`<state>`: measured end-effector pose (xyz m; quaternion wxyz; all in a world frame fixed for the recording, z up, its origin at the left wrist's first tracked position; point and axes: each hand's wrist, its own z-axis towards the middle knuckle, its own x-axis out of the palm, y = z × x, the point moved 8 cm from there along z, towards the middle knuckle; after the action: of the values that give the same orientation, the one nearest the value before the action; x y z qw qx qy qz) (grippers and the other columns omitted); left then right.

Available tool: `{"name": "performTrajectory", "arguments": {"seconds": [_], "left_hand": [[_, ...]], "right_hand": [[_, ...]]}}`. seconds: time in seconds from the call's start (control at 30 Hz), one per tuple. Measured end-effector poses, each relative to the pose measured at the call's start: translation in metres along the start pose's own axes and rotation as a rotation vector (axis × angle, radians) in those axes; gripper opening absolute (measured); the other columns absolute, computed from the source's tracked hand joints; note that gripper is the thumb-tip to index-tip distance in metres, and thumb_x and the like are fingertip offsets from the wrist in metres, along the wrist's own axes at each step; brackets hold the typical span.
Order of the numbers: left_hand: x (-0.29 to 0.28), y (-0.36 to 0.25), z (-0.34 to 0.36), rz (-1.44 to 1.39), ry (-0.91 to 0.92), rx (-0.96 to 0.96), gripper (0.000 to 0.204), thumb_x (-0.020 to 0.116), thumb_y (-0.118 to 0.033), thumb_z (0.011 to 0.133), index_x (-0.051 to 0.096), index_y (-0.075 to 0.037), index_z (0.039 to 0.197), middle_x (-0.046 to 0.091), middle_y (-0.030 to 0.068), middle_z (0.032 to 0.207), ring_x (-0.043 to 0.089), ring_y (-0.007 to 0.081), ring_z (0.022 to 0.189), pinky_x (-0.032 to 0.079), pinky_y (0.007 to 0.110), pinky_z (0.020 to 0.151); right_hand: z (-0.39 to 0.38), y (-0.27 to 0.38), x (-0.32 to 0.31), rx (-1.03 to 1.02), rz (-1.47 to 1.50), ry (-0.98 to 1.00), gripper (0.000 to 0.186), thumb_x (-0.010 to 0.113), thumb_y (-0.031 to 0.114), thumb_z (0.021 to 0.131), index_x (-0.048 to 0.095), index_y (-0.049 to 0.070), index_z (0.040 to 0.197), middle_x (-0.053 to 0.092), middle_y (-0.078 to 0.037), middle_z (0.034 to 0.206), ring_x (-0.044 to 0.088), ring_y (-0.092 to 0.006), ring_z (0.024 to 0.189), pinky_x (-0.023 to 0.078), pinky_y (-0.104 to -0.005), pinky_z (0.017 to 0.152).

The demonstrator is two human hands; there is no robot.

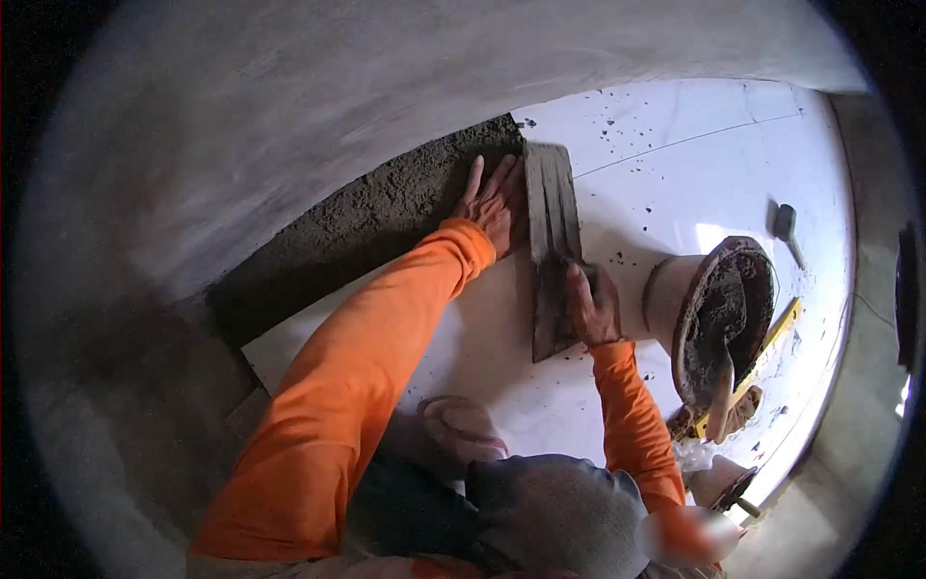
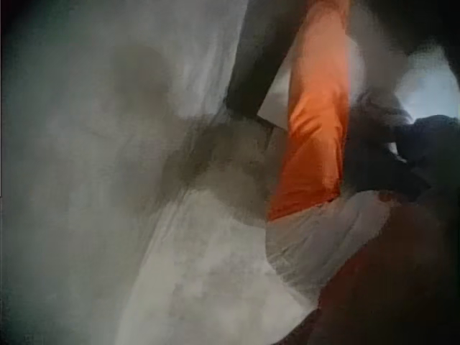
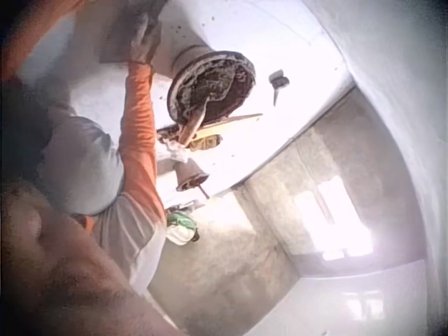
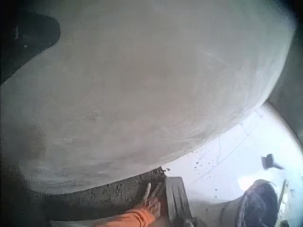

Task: The person spreads mortar onto a floor section using a trowel, positions a ceramic tile onto the mortar, and taps the surface with a rubber mallet.

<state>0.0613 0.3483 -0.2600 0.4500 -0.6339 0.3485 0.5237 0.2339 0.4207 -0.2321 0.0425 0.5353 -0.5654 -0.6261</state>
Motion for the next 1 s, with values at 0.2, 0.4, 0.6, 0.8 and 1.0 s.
{"name": "performTrajectory", "arguments": {"seconds": [0.2, 0.4, 0.6, 0.8, 1.0], "left_hand": [[-0.016, -0.002, -0.088, -0.112, -0.209, -0.156, 0.056, 0.048, -0.033, 0.082, 0.038, 0.000, 0.126, 0.026, 0.0158, 0.139, 0.019, 0.0318, 0.131, 0.009, 0.054, 0.105], [0.004, -0.025, -0.169, -0.216, -0.085, -0.165, 0.057, 0.046, -0.033, 0.084, 0.035, 0.001, 0.128, 0.024, 0.0211, 0.138, 0.021, 0.0368, 0.129, 0.011, 0.055, 0.104], [-0.015, -0.045, -0.249, -0.422, -0.074, -0.166, 0.057, 0.053, -0.027, 0.077, 0.039, 0.001, 0.125, 0.033, 0.0232, 0.132, 0.029, 0.0402, 0.123, 0.020, 0.050, 0.103], [-0.023, -0.028, -0.327, -0.475, 0.208, -0.361, 0.050, 0.053, -0.025, 0.078, 0.045, 0.001, 0.120, 0.043, 0.0215, 0.125, 0.046, 0.0369, 0.110, 0.036, 0.043, 0.094], [-0.059, -0.011, -0.366, -0.551, 0.163, -0.556, 0.044, 0.051, -0.037, 0.082, 0.053, -0.002, 0.109, 0.058, 0.0189, 0.101, 0.056, 0.0342, 0.093, 0.045, 0.039, 0.080]], "right_hand": [[0.049, 0.032, -0.004, -0.249, -0.393, -0.117, 0.043, 0.051, 0.037, 0.086, 0.048, -0.006, 0.093, 0.054, -0.031, 0.077, 0.052, -0.0479, 0.071, 0.042, -0.0452, 0.058], [0.046, 0.060, 0.015, -0.241, -0.275, 0.100, 0.041, 0.052, 0.034, 0.086, 0.048, -0.007, 0.093, 0.055, -0.030, 0.077, 0.056, -0.0430, 0.072, 0.043, -0.0443, 0.059], [0.014, 0.029, 0.007, -0.016, -0.217, -0.043, 0.047, 0.051, 0.037, 0.085, 0.047, -0.008, 0.098, 0.057, -0.030, 0.078, 0.058, -0.0438, 0.076, 0.047, -0.0439, 0.065], [-0.022, 0.051, 0.030, -0.131, -0.231, 0.161, 0.050, 0.049, 0.040, 0.085, 0.047, -0.008, 0.100, 0.056, -0.031, 0.085, 0.055, -0.0460, 0.084, 0.045, -0.0461, 0.071], [-0.073, -0.012, -0.043, 0.378, -0.084, -0.149, 0.057, 0.048, 0.041, 0.085, 0.044, -0.006, 0.116, 0.051, -0.029, 0.110, 0.049, -0.0428, 0.104, 0.037, -0.0433, 0.091]]}}
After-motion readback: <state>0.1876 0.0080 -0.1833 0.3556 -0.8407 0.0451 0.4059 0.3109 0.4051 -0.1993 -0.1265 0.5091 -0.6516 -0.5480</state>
